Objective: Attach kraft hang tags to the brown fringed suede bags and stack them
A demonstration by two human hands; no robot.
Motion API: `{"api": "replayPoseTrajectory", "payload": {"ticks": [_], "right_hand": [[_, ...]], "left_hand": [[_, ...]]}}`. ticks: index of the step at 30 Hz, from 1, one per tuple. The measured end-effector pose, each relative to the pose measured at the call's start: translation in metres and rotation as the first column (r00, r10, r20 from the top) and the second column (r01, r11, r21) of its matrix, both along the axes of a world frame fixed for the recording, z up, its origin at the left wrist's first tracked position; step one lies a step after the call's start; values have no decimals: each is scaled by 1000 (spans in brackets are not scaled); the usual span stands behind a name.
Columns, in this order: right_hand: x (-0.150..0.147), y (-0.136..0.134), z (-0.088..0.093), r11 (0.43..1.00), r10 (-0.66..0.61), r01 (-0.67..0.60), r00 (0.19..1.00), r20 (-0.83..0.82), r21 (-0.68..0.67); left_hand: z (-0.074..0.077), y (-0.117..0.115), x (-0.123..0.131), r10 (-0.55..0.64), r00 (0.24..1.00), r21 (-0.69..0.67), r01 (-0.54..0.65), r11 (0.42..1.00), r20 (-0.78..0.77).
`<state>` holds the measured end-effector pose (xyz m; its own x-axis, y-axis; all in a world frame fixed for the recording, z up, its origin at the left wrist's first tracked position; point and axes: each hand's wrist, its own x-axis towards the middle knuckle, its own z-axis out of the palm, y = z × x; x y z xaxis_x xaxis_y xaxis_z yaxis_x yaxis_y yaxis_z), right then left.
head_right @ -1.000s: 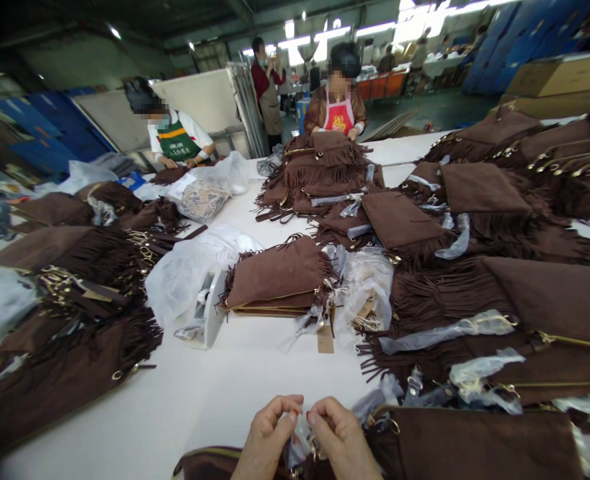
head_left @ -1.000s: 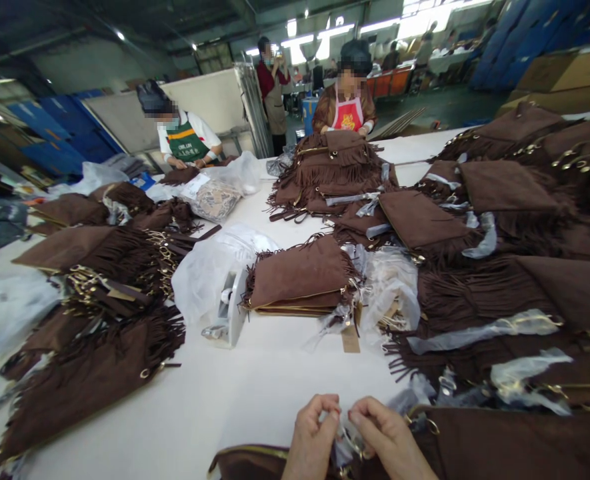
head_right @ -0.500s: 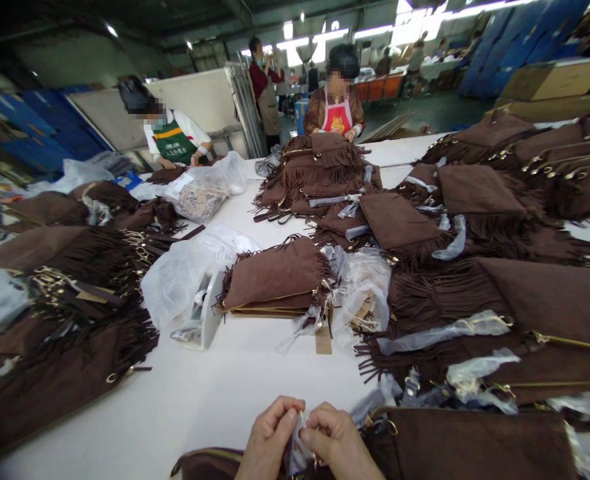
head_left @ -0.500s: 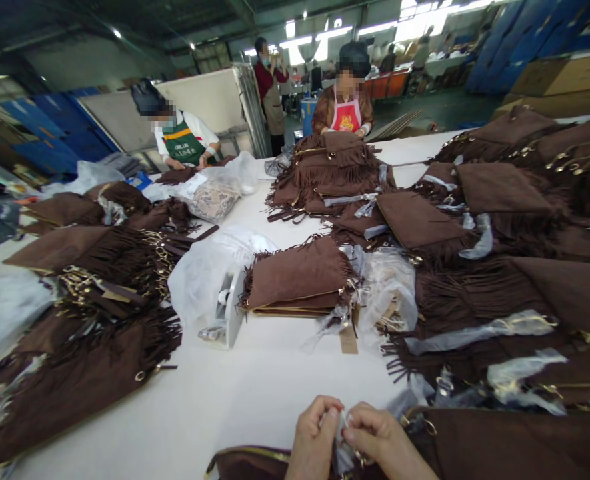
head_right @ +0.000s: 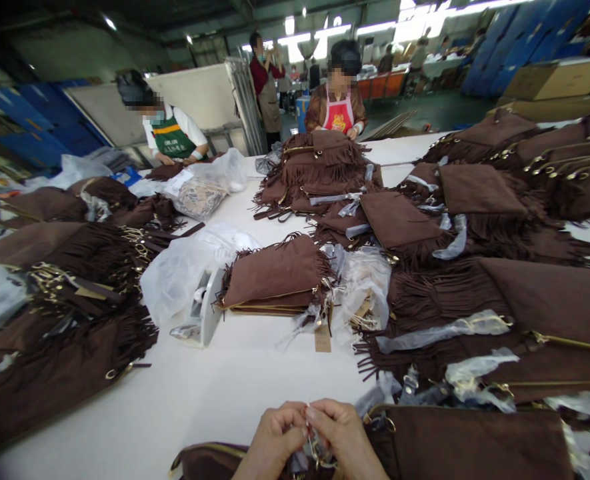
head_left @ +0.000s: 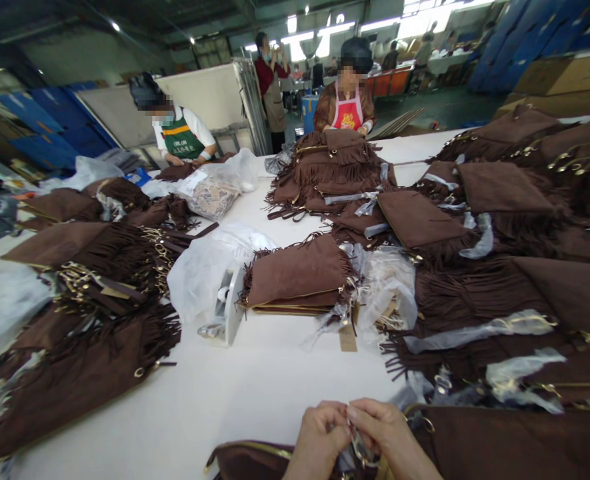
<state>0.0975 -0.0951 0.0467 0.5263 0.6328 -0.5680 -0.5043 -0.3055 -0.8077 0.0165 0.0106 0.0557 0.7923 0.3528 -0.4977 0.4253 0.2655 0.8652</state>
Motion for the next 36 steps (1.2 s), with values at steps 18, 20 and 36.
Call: {"api": "replayPoseTrajectory", "payload": {"ticks": [18, 20, 36], "right_hand": [[4, -23, -6, 981, 194, -176, 889, 416, -80], [1, -36, -10, 968, 251, -222, 823, 510, -118], [-3, -55, -29, 956, 284, -179, 391, 875, -231]], "left_hand": [[6, 4, 6, 125, 972, 16, -124, 992, -199], [0, 6, 6, 156, 968, 21, -155, 988, -198], [3, 10, 18, 88, 996, -116, -88, 989, -8]]}}
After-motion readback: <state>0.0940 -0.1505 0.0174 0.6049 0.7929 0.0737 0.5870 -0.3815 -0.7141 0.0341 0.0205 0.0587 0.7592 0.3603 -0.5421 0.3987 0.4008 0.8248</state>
